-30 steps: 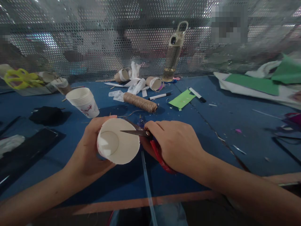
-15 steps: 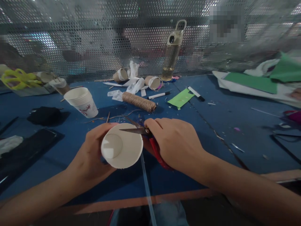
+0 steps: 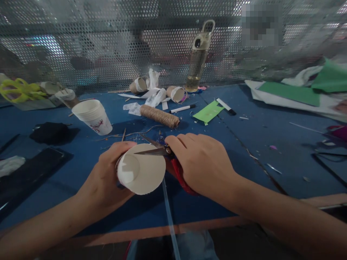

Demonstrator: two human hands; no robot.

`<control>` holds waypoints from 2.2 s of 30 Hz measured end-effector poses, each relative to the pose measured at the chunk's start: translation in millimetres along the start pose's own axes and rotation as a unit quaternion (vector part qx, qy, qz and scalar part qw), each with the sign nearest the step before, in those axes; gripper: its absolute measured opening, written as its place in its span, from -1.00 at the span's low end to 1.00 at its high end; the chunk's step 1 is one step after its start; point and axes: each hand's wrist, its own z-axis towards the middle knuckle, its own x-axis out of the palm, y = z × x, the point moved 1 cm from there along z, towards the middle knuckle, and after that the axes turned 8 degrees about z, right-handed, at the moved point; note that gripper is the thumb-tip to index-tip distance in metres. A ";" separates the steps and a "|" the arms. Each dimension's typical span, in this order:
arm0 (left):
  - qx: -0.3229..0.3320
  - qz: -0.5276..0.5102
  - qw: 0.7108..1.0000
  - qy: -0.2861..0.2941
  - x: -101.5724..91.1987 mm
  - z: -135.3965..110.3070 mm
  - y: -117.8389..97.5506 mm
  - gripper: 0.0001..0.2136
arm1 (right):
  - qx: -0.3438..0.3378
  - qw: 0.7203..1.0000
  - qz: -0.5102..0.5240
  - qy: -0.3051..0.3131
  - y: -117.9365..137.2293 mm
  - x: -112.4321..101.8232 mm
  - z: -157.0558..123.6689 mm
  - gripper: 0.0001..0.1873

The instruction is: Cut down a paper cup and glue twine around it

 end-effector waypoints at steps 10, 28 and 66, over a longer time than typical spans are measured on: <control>-0.017 0.000 1.000 0.004 2.2 -6.1 -0.8 -0.24 | -0.024 0.998 -0.055 -0.032 -0.5 -0.6 -0.3 -0.66; -0.033 -0.051 0.995 0.076 -5.7 -1.0 -0.9 -0.29 | -0.055 0.994 -0.080 -0.040 -1.1 -3.7 2.9 -0.65; -0.058 -0.171 0.953 0.243 -18.9 12.6 0.0 -0.20 | -0.097 0.993 -0.042 -0.059 -2.7 -4.9 2.5 -0.65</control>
